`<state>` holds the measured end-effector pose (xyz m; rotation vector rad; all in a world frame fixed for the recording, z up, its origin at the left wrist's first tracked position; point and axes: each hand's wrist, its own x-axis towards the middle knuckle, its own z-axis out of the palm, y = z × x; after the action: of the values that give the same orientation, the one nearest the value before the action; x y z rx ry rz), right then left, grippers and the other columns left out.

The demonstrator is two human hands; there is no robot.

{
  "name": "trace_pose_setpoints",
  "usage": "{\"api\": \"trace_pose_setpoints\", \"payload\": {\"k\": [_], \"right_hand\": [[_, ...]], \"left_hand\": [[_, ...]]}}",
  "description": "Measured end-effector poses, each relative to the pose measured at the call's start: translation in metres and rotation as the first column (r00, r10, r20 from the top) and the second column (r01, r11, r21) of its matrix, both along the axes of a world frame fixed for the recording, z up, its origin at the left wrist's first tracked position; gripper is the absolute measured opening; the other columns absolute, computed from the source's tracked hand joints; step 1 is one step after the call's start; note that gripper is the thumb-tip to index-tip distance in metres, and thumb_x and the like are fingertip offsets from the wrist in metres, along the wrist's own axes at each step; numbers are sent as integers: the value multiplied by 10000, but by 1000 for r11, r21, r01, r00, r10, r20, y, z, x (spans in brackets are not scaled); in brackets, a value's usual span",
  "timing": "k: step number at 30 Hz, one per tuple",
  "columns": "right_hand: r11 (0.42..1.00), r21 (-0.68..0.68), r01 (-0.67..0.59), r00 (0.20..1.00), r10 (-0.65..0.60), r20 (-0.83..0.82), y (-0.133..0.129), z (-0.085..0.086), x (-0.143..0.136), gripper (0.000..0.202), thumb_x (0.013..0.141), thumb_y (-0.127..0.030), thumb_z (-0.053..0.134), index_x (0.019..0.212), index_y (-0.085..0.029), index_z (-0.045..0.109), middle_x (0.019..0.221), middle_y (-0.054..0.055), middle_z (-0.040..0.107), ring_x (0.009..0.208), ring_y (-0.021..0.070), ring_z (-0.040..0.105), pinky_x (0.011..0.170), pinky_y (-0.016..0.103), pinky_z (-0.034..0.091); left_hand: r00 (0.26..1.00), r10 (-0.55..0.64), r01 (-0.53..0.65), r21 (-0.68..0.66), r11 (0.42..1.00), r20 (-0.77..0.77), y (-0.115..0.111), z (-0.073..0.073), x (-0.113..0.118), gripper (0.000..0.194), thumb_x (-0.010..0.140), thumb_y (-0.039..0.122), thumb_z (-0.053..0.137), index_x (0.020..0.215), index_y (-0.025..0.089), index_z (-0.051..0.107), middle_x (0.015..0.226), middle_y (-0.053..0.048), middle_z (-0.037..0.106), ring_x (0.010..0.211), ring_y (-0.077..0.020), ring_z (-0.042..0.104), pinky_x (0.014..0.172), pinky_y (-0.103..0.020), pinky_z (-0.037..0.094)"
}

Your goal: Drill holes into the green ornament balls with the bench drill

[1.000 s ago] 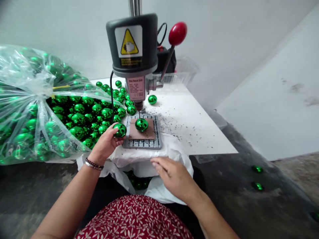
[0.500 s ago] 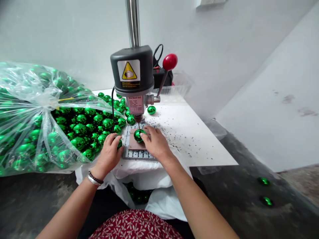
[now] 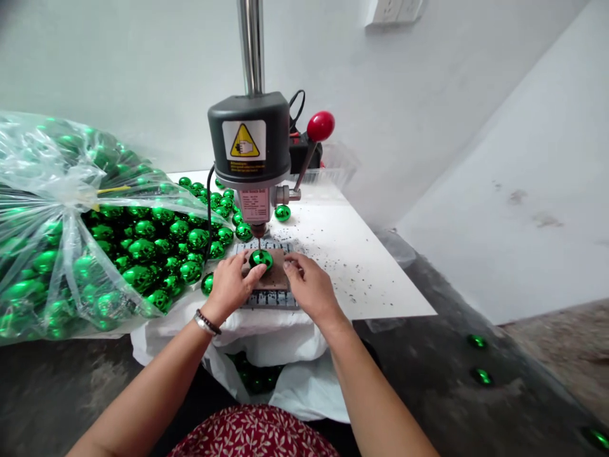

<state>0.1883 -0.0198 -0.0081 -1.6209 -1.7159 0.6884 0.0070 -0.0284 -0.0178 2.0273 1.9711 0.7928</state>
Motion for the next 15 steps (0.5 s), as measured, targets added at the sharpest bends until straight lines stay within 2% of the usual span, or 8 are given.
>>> {"api": "trace_pose_setpoints", "payload": {"k": [2,4,8,12,15], "right_hand": [[999,-28,-24,1000,23,-5,2,0,-5,390,844,-458,457,1069,-210,657,971,37,696,825,101,604,741,221,474],[997,-62,-50,999,49,-12,7,-1,-12,401,859,-469,434,1089,-223,652,878,24,699,752,89,604,679,200,454],[990,-121,-79,997,76,-24,15,-4,-26,436,890,-482,369,1101,-226,653,722,17,665,626,79,571,612,192,426],[990,-125,-70,997,67,-27,11,-7,-27,390,838,-459,491,1101,-221,654,879,44,698,747,100,605,654,193,443],[985,-135,-104,993,96,-62,2,-9,-26,415,822,-407,522,1199,-257,608,952,22,701,782,99,617,713,209,483]], "left_hand": [[999,2,1,-54,999,45,10,1,6,587,893,565,496,1301,151,575,1183,-202,661,1123,-365,577,964,-489,411],[995,-13,21,-80,997,98,14,2,6,515,919,499,476,1286,155,585,1249,-208,633,1180,-365,554,994,-500,391],[939,-145,180,-88,980,311,10,3,-2,345,921,369,483,1199,216,617,1158,-119,686,1095,-279,606,956,-426,443],[801,-207,315,-100,944,562,2,-1,-9,306,858,351,579,1128,209,598,1073,-66,697,932,-201,648,860,-332,501],[654,-148,340,-113,934,742,2,-9,-14,359,831,394,623,1112,177,569,1078,-84,683,891,-174,656,839,-323,519]]}}
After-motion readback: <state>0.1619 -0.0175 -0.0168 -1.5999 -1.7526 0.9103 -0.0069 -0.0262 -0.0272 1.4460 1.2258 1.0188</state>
